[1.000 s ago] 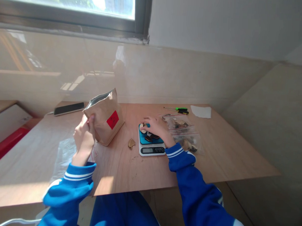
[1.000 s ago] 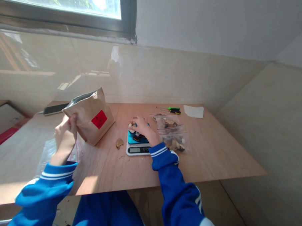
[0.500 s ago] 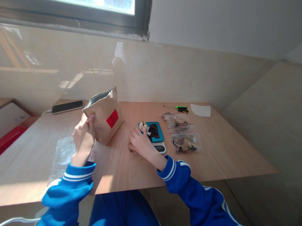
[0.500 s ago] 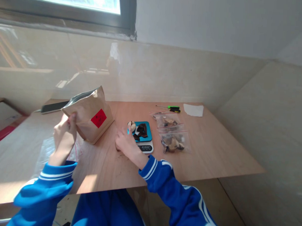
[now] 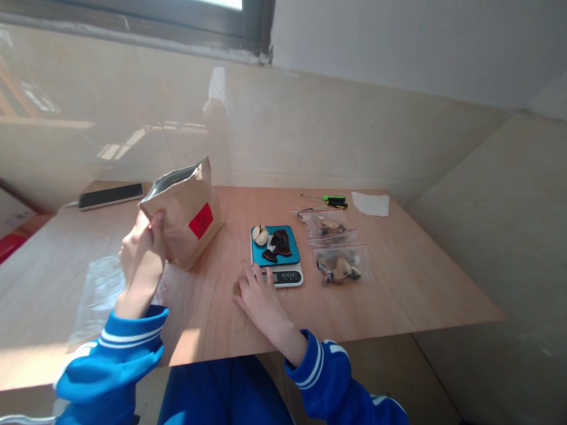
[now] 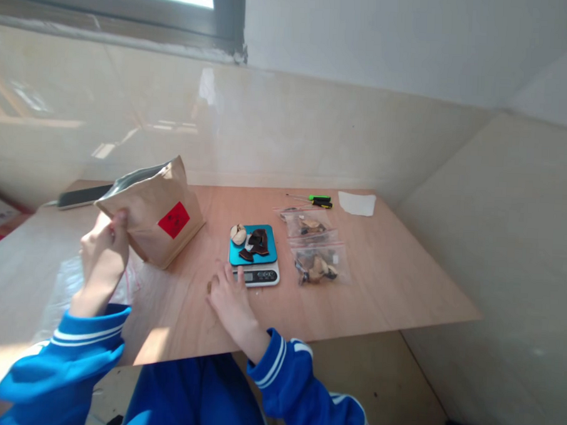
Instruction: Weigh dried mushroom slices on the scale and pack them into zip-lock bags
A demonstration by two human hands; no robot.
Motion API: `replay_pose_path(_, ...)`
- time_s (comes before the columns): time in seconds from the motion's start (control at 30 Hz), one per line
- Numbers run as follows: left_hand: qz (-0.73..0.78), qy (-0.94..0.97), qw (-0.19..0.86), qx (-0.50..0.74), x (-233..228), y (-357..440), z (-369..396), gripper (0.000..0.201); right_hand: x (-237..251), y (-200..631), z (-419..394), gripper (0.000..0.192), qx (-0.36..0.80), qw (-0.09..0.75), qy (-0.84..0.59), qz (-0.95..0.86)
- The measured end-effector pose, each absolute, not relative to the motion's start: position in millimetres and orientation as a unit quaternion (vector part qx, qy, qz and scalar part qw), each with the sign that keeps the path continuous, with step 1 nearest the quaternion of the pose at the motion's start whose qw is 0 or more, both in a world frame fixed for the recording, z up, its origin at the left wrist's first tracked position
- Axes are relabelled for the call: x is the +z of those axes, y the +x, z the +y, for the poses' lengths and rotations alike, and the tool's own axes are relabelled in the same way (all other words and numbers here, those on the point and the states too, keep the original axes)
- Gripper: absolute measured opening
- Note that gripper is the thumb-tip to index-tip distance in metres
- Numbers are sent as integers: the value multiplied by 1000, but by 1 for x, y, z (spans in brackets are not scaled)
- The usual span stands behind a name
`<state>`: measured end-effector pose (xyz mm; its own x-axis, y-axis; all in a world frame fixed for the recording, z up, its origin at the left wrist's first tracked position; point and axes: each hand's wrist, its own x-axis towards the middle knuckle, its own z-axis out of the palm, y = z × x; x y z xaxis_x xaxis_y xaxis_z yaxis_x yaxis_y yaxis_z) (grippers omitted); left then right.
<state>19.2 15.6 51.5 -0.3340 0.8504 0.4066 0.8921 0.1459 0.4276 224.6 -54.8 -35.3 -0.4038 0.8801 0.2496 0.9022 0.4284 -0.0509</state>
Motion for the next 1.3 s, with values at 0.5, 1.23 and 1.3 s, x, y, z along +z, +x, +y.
replay_pose_path(0.5,-762,-578,-6,-292,54,17,9,68,-2,303,-83,18,192,396,-625,-645)
replay_pose_path(1.23,-720,-592,-105,-346,42,2,34,61,-71,348,-179,25,147,418,-672,-593)
replay_pose_path(1.3,-724,-584,-119,-347,40,2,34,63,-72,351,-183,24,139,418,-671,-596)
